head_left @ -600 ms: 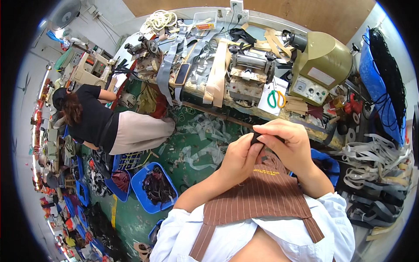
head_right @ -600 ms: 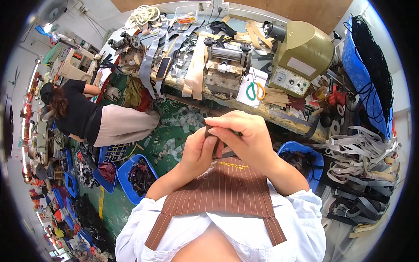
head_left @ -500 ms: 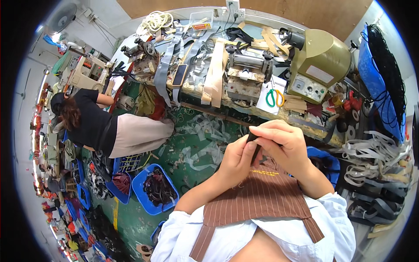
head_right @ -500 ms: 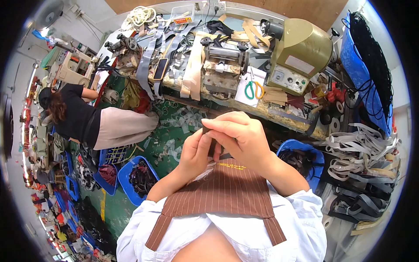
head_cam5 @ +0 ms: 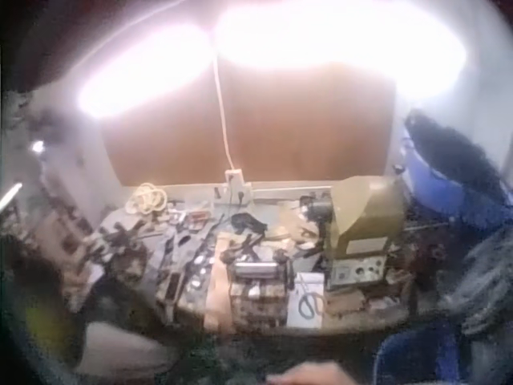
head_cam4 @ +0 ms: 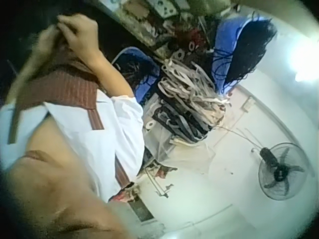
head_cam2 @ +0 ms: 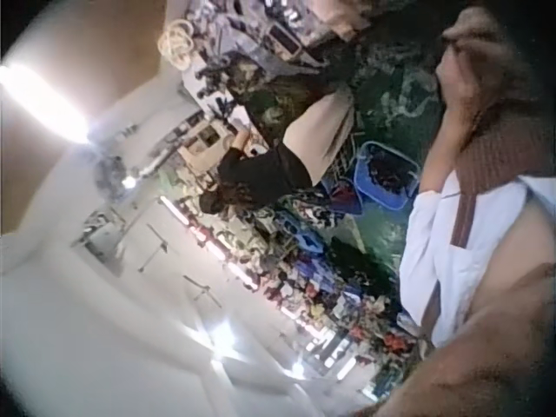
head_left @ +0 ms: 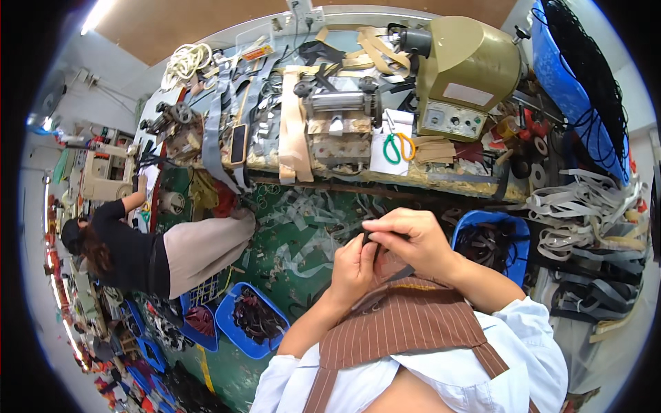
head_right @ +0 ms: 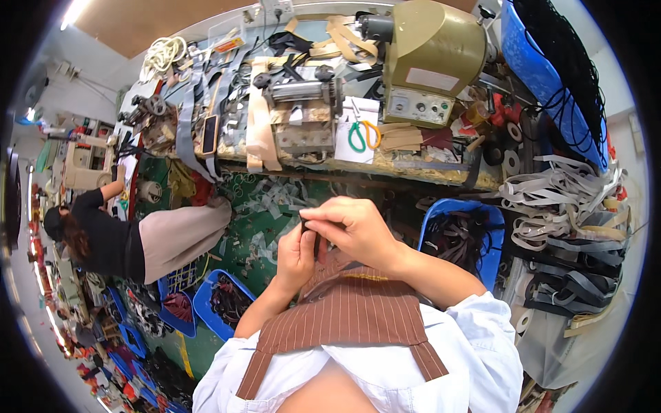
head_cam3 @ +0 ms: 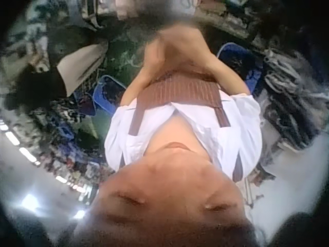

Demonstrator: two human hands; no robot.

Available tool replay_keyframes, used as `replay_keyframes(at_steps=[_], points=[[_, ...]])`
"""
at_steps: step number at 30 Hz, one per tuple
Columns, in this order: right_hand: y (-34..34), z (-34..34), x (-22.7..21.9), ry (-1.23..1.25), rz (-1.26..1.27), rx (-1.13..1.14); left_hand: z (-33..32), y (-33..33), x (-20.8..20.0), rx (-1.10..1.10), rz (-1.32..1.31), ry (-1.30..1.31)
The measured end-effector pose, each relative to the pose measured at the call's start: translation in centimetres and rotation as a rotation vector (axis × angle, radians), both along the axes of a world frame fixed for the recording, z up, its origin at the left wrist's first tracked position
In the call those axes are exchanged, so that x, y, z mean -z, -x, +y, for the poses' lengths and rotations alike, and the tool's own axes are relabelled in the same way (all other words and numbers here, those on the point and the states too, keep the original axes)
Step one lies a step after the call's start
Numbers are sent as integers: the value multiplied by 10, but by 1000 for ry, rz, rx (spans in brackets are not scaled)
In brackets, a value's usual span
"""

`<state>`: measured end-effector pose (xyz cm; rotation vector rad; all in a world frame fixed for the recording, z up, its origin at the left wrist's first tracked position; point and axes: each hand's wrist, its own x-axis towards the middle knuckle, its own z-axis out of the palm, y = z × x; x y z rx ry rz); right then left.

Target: The person uses green-handled scissors to cut a long black strip of material into smaller segments, repeatedly measuring against a metal ruler. After cutting, the person gathers the pieces, ties them with a rubber band, and places them into a blue bin. The person then handles a grey plastic object and a black strap.

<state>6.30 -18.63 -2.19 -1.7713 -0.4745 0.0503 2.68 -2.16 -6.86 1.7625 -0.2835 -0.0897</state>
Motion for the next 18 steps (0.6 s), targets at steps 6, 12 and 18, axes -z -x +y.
replay_keyframes(at_steps=[6,12,18], points=[[-92,-57,144,351,194,111,-4,7,39,-222,476,102],[-198,-60,306,936,440,469,-27,-7,39,-239,513,68],[-217,-51,351,923,490,517,-51,-38,35,-126,519,25]])
